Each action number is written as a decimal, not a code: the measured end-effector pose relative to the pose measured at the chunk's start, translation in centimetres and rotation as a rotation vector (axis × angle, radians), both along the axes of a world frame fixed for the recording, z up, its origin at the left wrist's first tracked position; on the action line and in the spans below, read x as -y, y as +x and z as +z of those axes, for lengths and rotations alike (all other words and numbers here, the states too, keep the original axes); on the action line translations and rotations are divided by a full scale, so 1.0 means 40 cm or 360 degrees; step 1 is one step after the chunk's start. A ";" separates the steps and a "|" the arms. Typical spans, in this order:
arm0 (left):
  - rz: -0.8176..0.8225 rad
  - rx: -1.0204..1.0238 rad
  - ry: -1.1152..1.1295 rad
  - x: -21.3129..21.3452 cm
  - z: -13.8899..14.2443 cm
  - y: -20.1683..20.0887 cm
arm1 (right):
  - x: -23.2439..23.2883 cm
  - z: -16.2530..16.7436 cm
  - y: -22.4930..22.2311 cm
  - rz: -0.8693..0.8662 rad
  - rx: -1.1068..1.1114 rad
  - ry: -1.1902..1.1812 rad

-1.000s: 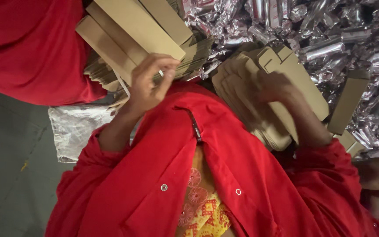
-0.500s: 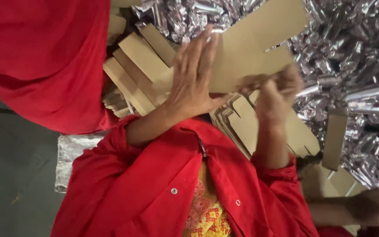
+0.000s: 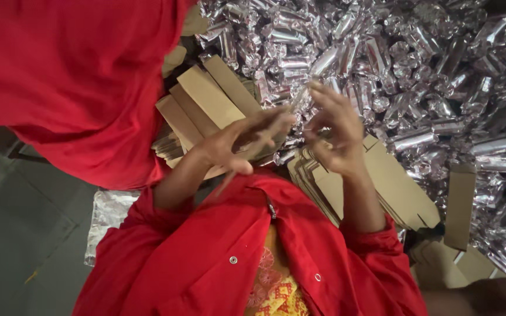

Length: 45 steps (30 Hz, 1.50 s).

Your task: The person folds flat cardboard pieces into small boxes and places them on a pile. The person works alongside another worker in a red shirt at a table covered with silver-wrapped items.

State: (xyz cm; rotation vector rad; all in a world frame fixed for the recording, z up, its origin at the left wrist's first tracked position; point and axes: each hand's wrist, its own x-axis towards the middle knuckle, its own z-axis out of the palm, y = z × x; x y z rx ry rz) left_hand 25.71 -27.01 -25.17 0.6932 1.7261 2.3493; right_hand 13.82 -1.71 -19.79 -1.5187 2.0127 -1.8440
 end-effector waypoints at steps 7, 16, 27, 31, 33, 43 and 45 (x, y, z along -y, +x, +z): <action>-0.0501 0.0434 0.1209 -0.030 -0.180 0.019 | 0.067 0.069 0.064 -0.0400 -0.0570 0.0375; -0.0410 0.0475 0.1327 -0.026 -0.253 0.064 | 0.061 0.054 0.091 -0.0692 -0.0074 0.0381; -0.0560 0.0491 0.1250 -0.113 -0.239 -0.048 | -0.046 0.053 0.021 -0.0026 0.0788 0.0209; -0.0530 0.0527 0.1169 -0.117 -0.228 -0.043 | -0.064 0.032 -0.002 0.0044 0.0620 0.0406; -0.0501 0.0541 0.1136 -0.104 -0.220 -0.027 | -0.066 0.025 -0.010 0.0156 0.0496 0.0429; 0.0647 -0.0036 -0.1114 -0.018 -0.001 0.021 | -0.054 0.060 0.002 -0.0289 0.0759 0.0071; 0.1334 -0.0645 -0.1548 -0.054 0.033 0.034 | -0.038 0.072 0.025 -0.0409 0.0621 0.0091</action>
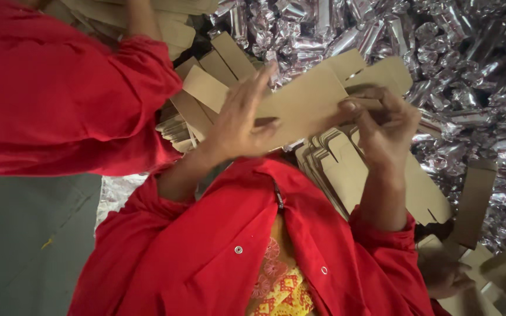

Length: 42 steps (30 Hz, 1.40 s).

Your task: The person folds flat cardboard pieces into small boxes and places them on a pile. The person works alongside another worker in a red shirt at a table covered with silver-wrapped items.

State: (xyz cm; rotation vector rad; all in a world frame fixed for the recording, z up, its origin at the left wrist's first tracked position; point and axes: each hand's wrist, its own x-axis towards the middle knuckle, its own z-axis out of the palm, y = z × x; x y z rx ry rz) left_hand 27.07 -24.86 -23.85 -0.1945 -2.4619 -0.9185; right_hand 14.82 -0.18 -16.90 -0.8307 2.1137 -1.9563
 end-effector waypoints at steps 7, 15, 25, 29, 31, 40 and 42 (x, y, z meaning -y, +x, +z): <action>0.0508 -0.0221 -0.0221 -0.091 0.005 -0.006 | 0.057 -0.011 0.085 -0.0003 0.0173 0.0107; 0.0347 -0.0178 -0.0228 -0.110 -0.015 0.027 | 0.081 -0.080 0.059 0.0030 0.0014 -0.0822; 0.0330 -0.0149 -0.0361 -0.128 0.023 0.006 | 0.142 -0.150 0.115 0.0347 0.0996 -0.1191; 0.0315 -0.0174 -0.0407 -0.135 0.020 -0.005 | 0.166 -0.156 0.122 0.0188 0.0724 -0.0853; 0.0305 -0.0173 -0.0455 -0.132 0.018 -0.001 | 0.178 -0.159 0.129 0.0069 0.0402 -0.0807; 0.0259 -0.0244 -0.0343 -0.110 0.020 -0.001 | 0.183 -0.117 0.149 0.0290 -0.0363 -0.0974; 0.0219 -0.0283 -0.0232 -0.105 0.025 -0.004 | 0.182 -0.105 0.152 0.0061 -0.0323 -0.0608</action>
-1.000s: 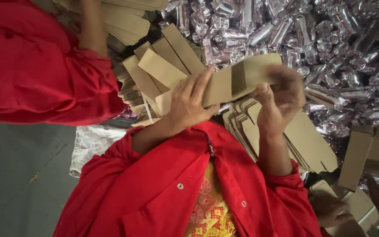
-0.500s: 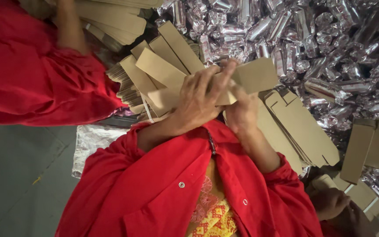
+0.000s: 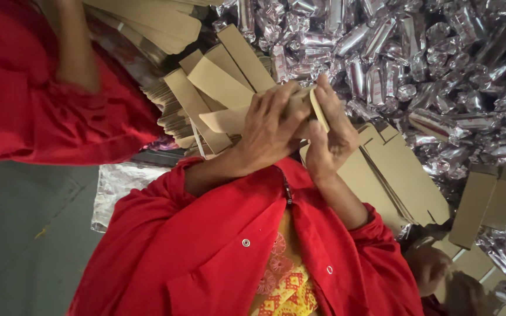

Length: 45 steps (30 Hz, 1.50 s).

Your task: The person folds flat cardboard pieces into small boxes and places them on a pile. The person works alongside another worker in a red shirt at a table covered with silver-wrapped items.

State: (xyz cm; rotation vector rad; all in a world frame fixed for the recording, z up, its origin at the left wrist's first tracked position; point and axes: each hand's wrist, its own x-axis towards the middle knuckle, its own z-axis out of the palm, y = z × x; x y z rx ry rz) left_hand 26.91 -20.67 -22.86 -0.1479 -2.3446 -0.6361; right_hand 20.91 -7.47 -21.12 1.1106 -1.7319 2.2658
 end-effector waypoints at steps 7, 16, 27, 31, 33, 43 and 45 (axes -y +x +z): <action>0.0027 -0.0082 0.0239 0.018 0.041 0.008 | 0.023 0.006 -0.004 -0.0183 -0.0048 0.0158; 0.0126 -0.0018 0.0196 0.036 0.085 0.002 | 0.077 0.033 0.006 -0.0575 -0.0617 0.0486; 0.0121 -0.0091 0.0047 0.027 0.086 -0.017 | 0.070 0.044 0.017 -0.0609 -0.0683 0.0334; 0.0156 -0.0080 0.0020 0.025 0.078 -0.015 | 0.071 0.038 0.028 -0.0704 -0.0746 0.0441; 0.0120 -0.0058 0.0033 0.023 0.076 -0.015 | 0.066 0.035 0.027 -0.0681 -0.0419 0.0454; 0.0054 -0.0070 0.0025 0.018 0.078 -0.034 | 0.048 0.059 0.001 -0.0584 -0.0516 0.0417; 0.0045 -0.0091 0.0047 0.009 0.072 -0.036 | 0.042 0.044 0.002 -0.0649 -0.0525 0.0393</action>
